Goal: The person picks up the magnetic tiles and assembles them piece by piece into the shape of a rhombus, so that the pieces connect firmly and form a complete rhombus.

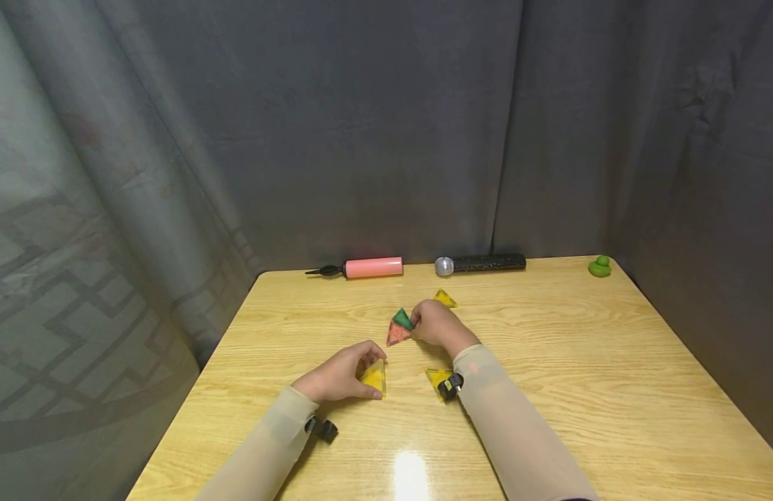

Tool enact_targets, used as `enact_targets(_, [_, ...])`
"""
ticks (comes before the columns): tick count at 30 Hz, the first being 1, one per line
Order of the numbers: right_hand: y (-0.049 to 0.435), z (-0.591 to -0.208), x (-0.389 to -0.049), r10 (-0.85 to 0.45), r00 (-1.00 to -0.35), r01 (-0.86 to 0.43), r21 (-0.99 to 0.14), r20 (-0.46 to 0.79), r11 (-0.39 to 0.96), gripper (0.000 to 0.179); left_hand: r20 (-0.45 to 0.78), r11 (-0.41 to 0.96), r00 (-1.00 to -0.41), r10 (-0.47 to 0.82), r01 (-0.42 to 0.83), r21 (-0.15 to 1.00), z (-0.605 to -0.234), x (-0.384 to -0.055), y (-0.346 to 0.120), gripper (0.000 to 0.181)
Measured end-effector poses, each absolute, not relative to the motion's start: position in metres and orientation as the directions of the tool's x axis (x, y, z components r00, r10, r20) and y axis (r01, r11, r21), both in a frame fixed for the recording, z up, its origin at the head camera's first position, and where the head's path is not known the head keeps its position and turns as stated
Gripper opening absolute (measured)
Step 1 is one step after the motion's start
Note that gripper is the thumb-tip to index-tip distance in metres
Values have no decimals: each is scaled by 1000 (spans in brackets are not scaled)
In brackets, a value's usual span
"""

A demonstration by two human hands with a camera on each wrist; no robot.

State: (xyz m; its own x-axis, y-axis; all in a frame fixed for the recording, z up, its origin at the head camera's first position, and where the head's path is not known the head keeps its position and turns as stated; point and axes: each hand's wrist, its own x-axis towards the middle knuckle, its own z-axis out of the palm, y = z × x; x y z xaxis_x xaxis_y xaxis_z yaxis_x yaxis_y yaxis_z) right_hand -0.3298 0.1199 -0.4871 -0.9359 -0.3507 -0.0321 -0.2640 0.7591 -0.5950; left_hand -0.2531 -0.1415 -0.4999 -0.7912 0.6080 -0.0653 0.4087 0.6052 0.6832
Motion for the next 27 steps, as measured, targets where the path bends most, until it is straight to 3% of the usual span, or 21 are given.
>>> enact_targets(12, [119, -487, -329, -345, -938, -255, -596, -38, 761, 15, -42, 546, -791, 610, 381, 746, -504, -257, -150, 57])
enact_targets(22, [120, -487, -328, -353, -935, -261, -609, -33, 749, 14, 23, 532, -799, 601, 422, 734, -503, -259, -154, 33])
enact_targets(27, [120, -487, -328, -359, -932, -266, -604, -36, 751, 14, 56, 498, -817, 574, 403, 768, -504, -262, -158, 29])
